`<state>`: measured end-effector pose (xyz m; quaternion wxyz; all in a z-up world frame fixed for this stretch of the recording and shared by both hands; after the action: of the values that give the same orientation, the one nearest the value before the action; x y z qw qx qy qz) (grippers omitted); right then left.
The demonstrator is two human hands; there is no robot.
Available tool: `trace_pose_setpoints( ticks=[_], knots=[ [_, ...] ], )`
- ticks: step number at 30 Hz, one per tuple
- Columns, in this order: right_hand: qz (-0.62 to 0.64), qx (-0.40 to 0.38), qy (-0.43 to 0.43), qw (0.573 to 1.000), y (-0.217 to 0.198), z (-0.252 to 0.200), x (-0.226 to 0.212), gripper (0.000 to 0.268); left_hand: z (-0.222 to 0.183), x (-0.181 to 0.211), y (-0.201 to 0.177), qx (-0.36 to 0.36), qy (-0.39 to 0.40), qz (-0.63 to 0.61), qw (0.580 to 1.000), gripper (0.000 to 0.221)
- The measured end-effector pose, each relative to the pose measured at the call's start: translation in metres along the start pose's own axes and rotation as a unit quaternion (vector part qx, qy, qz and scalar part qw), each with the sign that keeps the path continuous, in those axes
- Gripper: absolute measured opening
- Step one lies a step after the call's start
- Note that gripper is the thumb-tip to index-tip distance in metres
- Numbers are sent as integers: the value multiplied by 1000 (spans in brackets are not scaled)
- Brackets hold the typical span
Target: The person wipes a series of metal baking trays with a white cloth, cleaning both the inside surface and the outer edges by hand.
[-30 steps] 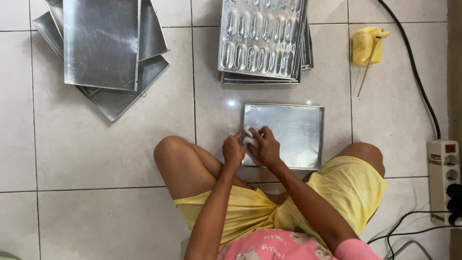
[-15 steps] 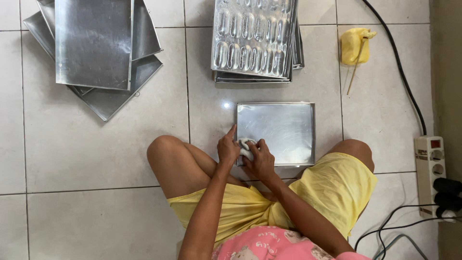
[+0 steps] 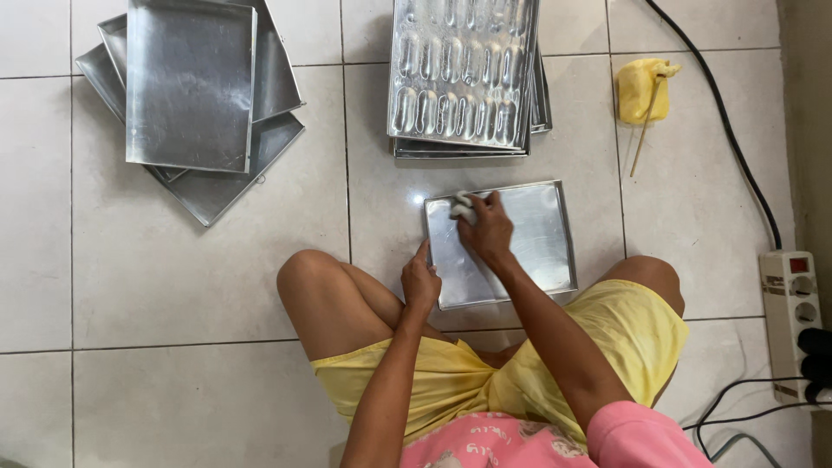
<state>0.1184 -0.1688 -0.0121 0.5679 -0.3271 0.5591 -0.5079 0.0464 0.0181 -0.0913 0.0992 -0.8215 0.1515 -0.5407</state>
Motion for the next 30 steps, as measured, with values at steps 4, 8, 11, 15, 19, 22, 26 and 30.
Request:
trace_pose_setpoints(
  ticks=[4, 8, 11, 15, 19, 22, 26, 30],
  knots=[
    [-59, 23, 68, 996, -14, 8, 105, 46, -5, 4, 0, 14, 3, -14, 1000, 62],
    [-117, 61, 133, 982, -26, 10, 143, 48, -4, -5, 7, 17, -13, -18, 1000, 63],
    [-98, 21, 136, 986, -22, -5, 81, 55, -8, -8, 4, 28, -24, -10, 999, 63],
    [-36, -75, -5, 997, 13, -52, -43, 61, -3, -12, -10, 26, -59, -31, 997, 58],
    [15, -106, -44, 993, 10, -68, -59, 65, 1, -4, -20, 45, -67, 15, 997, 66],
    [-44, -105, -27, 993, 2, -50, -1, 58, -9, 13, -24, 21, -92, -12, 995, 76],
    [-123, -77, 59, 988, -22, -26, 128, 53, -16, 24, -26, 17, -116, -64, 991, 75],
    [-145, -80, 105, 981, -35, -32, 128, 43, 17, -16, -10, 29, -75, -10, 997, 71]
  ],
)
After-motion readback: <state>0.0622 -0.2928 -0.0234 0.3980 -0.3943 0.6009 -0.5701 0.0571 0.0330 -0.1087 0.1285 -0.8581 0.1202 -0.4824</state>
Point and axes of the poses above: each hand's wrist, its own z-axis towards the middle knuckle, its own y-axis out of the palm, x = y × z, the point moved 8 cm from there along z, towards the middle knuckle, and after that the axes turned 14 degrees about -z, right-handed, at the moved point
